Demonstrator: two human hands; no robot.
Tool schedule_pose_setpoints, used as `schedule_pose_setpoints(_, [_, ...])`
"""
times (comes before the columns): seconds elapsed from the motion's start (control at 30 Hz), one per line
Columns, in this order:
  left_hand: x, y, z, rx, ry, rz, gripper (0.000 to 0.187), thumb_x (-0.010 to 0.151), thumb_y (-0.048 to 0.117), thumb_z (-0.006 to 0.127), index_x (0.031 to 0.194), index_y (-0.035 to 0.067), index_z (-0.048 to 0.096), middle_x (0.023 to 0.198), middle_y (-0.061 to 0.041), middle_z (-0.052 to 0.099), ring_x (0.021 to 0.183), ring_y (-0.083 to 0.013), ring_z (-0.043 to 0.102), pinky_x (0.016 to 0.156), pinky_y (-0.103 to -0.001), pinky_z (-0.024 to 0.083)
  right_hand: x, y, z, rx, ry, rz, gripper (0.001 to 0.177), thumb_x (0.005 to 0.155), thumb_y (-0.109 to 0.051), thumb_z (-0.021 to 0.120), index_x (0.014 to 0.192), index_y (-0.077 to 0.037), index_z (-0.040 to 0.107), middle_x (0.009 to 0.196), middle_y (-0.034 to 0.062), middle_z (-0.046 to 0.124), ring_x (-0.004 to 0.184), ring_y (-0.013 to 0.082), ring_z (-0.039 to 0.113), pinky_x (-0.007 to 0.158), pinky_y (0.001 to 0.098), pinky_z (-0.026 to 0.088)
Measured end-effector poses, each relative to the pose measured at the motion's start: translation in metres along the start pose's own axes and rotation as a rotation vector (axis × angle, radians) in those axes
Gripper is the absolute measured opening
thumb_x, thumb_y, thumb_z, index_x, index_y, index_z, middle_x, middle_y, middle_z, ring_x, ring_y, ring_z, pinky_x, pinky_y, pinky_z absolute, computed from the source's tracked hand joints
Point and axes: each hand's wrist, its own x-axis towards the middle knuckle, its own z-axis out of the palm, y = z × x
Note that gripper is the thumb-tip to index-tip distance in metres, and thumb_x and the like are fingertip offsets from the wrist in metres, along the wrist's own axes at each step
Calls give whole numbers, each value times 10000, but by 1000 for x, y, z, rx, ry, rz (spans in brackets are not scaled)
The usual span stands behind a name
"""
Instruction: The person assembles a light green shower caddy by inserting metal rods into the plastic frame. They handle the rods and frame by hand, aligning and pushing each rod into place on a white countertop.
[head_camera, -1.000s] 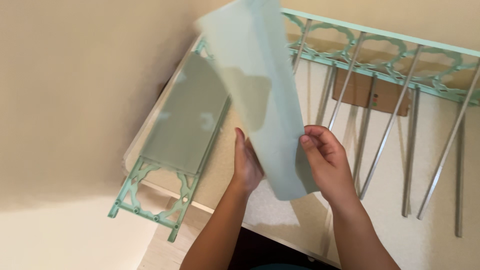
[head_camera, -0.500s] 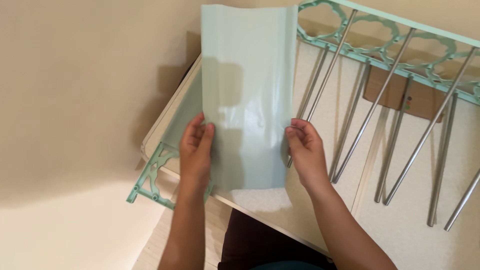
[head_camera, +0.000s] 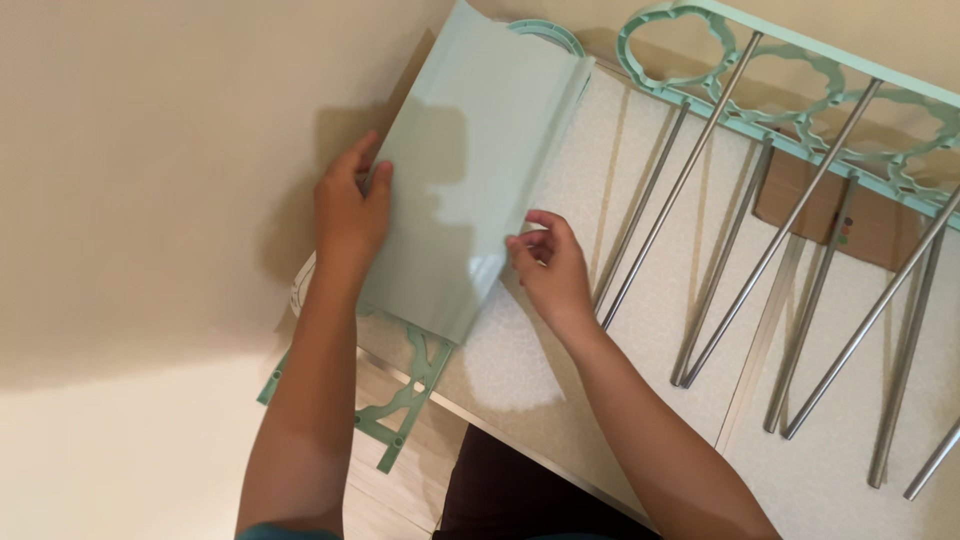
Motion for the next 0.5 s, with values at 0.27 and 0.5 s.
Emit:
schedule_pose_setpoints(0.27, [16,-24,19,236,-35,60,290,993,144,656,1264,50,701,1095,-179,696,1004,-353,665,873,-444,527,6,-1,25,-251,90,-106,603,932,-147,714,1472,-42,468,903,14,662,721,91,570,687,246,517])
schedule_pose_setpoints(0.5, [7,-39,39,425,-65,96,258,965,117,684,1213,68,733,1050,-165,648,1004,-360,618,878,-463,505,3,12,28,-433,77,-97,615,934,-179,723,1494,-74,492,1024,61,578,794,146,523,738,299,506])
